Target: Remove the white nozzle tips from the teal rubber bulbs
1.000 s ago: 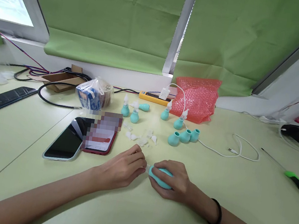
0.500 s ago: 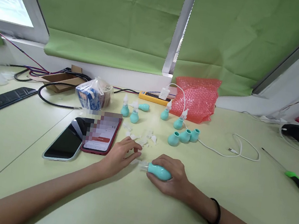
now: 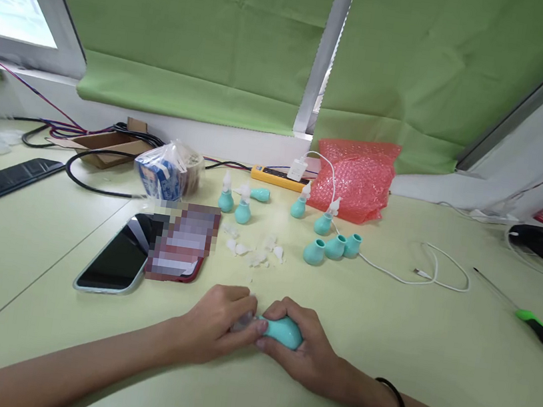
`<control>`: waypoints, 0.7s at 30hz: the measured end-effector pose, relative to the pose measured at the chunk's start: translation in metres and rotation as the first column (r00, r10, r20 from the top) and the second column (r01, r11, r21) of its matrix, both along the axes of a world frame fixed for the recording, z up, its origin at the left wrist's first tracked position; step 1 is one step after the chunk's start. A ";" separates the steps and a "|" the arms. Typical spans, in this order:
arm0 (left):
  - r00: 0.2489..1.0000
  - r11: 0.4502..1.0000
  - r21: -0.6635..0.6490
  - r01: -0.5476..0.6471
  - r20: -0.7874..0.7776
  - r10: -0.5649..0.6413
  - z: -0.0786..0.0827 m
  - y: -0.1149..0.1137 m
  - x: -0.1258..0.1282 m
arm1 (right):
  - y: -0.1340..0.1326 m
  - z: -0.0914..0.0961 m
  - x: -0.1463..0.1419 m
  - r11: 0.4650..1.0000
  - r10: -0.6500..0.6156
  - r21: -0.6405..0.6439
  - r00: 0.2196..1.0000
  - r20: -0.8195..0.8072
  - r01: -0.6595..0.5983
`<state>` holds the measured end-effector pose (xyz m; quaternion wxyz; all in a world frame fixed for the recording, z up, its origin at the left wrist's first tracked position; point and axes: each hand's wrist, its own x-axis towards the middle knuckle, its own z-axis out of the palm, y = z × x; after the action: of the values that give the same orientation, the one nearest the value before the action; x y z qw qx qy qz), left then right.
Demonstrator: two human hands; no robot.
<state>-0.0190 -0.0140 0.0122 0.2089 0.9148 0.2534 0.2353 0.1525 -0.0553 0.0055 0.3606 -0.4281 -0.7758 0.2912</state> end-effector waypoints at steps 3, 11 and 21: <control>0.997 0.953 -0.297 0.060 0.057 -0.045 0.004 -0.002 0.001 | 0.001 0.002 0.000 0.997 0.016 -0.073 0.997 -0.075 -0.022; 0.972 0.506 -0.834 0.222 0.230 -0.047 0.008 -0.001 0.002 | 0.004 0.012 0.008 0.947 0.229 -0.203 0.966 -0.120 -0.250; 0.926 0.914 -0.169 -0.369 0.025 0.378 -0.009 0.026 -0.003 | 0.004 0.015 0.011 0.993 0.119 -0.036 0.988 0.097 -0.116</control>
<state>-0.0217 0.0124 0.0030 0.2405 0.8226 0.4354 0.2756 0.1637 -0.0510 0.0205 0.2976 -0.4010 -0.8120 0.3021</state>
